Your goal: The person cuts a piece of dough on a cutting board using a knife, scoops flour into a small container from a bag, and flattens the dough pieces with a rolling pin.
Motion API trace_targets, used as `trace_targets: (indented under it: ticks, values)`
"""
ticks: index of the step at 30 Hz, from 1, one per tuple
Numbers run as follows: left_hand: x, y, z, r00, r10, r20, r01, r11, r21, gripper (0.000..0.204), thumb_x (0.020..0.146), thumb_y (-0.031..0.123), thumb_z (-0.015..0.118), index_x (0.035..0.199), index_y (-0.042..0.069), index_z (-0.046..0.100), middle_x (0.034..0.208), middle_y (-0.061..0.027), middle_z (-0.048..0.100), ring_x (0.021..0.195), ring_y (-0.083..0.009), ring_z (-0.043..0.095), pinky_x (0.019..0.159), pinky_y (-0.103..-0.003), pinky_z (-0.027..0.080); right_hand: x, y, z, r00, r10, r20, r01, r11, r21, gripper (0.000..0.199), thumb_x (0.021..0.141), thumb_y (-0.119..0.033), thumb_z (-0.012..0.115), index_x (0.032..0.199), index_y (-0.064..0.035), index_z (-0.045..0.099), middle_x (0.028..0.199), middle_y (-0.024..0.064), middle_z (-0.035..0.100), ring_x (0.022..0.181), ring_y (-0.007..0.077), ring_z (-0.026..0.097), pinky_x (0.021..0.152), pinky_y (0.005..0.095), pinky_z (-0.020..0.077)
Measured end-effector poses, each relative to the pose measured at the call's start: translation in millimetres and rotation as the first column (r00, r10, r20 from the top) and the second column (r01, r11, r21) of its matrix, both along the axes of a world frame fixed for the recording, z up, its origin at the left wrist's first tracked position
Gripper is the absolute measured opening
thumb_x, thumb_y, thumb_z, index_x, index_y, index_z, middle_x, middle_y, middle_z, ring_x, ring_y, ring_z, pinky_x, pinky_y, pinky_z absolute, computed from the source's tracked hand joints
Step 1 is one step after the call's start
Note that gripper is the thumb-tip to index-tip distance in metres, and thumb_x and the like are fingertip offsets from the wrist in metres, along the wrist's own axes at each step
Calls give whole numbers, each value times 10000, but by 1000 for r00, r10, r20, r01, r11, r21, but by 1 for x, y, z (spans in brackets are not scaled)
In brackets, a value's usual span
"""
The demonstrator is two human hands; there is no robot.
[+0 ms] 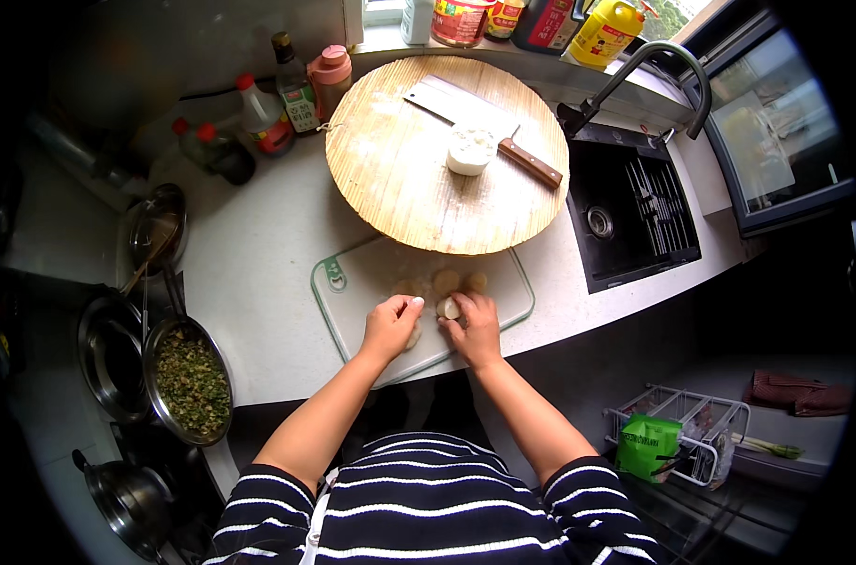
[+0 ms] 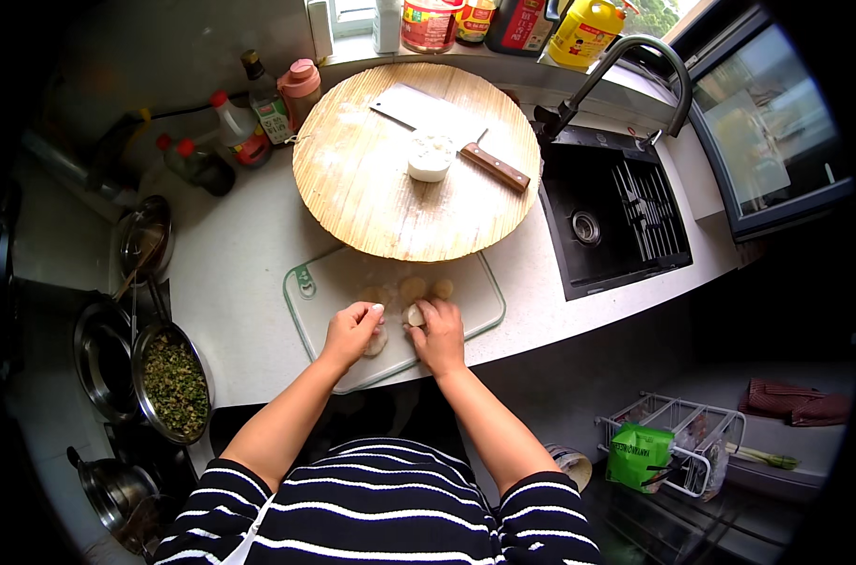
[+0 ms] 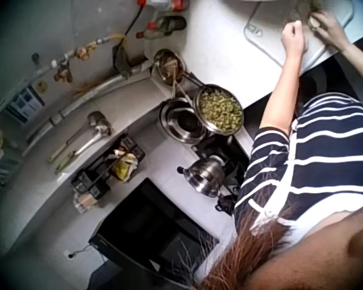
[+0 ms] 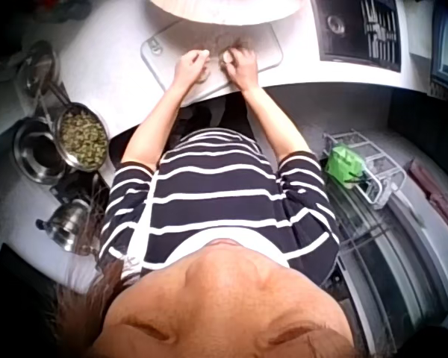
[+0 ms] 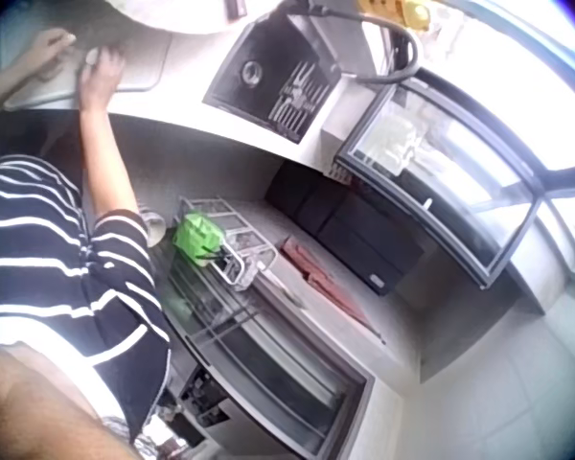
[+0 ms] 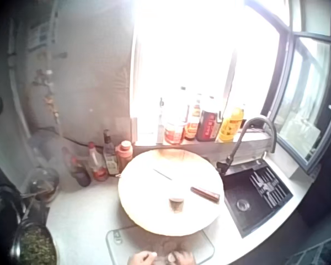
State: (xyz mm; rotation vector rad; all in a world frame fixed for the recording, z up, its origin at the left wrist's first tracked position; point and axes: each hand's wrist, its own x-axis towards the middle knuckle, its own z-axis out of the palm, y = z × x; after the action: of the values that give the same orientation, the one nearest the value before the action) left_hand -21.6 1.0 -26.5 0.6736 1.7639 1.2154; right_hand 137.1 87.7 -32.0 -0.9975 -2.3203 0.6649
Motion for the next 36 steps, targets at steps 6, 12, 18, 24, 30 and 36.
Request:
trace_targets:
  ticks: [6, 12, 18, 24, 30, 36]
  values:
    - [2, -16, 4, 952, 47, -301, 9, 984, 179, 213, 859, 174, 657, 984, 3, 682, 854, -143, 679, 702, -222, 651, 661, -323, 515, -4, -4, 5, 994, 15, 106, -9, 999, -51, 480, 678, -207, 759, 1114, -63, 617, 1004, 133, 561, 973, 350, 538, 845, 423, 455]
    - [3, -21, 11, 927, 83, -367, 10, 969, 245, 195, 839, 110, 660, 1010, 15, 672, 883, -144, 659, 697, -237, 646, 656, -327, 518, -28, 10, 9, 966, -164, 201, 190, 975, -112, 424, 758, -326, 713, 1034, -24, 602, 949, 187, 588, 896, 389, 578, 782, 444, 491]
    - [2, -27, 5, 893, 59, -447, 66, 964, 258, 176, 820, 82, 656, 985, 22, 669, 882, -138, 655, 724, -269, 638, 667, -347, 521, -55, 27, 29, 821, -89, 565, 106, 994, 4, 347, 715, -283, 712, 950, -37, 639, 971, 185, 627, 925, 353, 613, 778, 449, 492]
    - [-2, -37, 2, 866, 58, -497, 83, 963, 257, 168, 805, 68, 648, 967, 29, 668, 896, -131, 657, 770, -287, 635, 699, -366, 520, -48, 69, -7, 800, -255, 544, 7, 909, 417, 244, 680, -253, 696, 865, -93, 705, 871, 112, 669, 904, 322, 597, 826, 456, 414]
    - [-9, -47, -1, 857, 73, -511, 69, 965, 253, 176, 800, 62, 644, 972, 29, 665, 901, -133, 656, 778, -292, 634, 706, -371, 520, -31, 76, -6, 863, -225, 452, 27, 915, 403, 272, 722, -154, 644, 976, -76, 703, 1011, 140, 641, 1030, 341, 528, 890, 477, 392]
    - [-12, -49, 2, 870, 65, -489, 56, 972, 229, 182, 795, 50, 642, 973, 26, 664, 907, -139, 655, 782, -294, 632, 708, -370, 520, -18, 22, 23, 963, 27, 268, -101, 959, 266, 266, 699, -201, 715, 932, -86, 654, 971, 119, 582, 938, 320, 523, 749, 416, 445]
